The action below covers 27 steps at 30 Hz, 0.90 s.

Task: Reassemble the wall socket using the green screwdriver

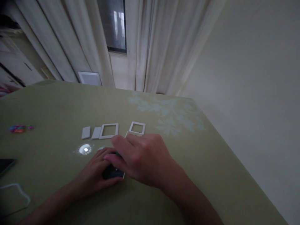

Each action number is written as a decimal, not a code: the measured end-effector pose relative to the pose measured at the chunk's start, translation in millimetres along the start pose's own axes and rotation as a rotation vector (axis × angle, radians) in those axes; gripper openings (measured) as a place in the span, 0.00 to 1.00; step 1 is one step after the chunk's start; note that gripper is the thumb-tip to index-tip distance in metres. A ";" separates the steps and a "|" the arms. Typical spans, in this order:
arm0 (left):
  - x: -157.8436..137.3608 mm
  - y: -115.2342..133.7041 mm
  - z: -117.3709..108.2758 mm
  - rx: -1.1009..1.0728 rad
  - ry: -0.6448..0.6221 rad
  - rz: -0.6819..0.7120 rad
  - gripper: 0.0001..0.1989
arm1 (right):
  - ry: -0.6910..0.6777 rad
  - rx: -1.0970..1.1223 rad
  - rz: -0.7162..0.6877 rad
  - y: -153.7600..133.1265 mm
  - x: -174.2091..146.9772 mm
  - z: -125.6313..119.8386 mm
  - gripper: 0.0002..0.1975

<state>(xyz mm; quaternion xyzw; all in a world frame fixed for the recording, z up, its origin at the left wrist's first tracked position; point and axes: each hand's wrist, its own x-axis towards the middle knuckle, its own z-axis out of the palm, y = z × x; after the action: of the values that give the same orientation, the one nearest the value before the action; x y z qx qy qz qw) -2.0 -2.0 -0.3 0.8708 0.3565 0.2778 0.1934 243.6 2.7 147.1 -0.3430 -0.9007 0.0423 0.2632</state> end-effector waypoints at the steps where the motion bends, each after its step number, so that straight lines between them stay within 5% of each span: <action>1: -0.2 -0.2 0.1 -0.006 0.004 0.000 0.31 | 0.025 -0.038 0.002 0.4 0.0 1.8 0.16; 8: 0.2 1.4 1.1 0.006 -0.006 -0.011 0.31 | -0.182 0.363 0.041 -3.9 -0.8 -13.2 0.26; 11: 0.1 1.4 1.0 0.011 0.003 -0.006 0.30 | -0.237 0.434 0.028 -5.4 0.9 -13.4 0.23; 15: -1.2 0.7 1.7 0.023 0.025 -0.005 0.26 | -0.074 0.233 0.010 -2.5 4.0 3.2 0.15; 20: -3.0 2.3 8.0 0.057 0.079 -0.071 0.28 | 0.114 -0.055 0.011 0.5 3.8 20.3 0.18; 23: -2.6 2.9 10.0 0.081 0.113 -0.112 0.27 | 0.032 0.073 0.042 -3.2 2.7 15.2 0.14; 27: -1.6 0.8 8.0 0.062 0.120 -0.105 0.25 | -0.154 0.381 -0.008 -7.1 3.0 -1.7 0.28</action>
<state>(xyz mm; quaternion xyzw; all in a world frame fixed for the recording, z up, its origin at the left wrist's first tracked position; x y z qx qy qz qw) 2.5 -4.8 -6.6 0.8384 0.4211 0.3075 0.1589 238.4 -0.9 151.7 -0.2790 -0.8953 0.2372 0.2537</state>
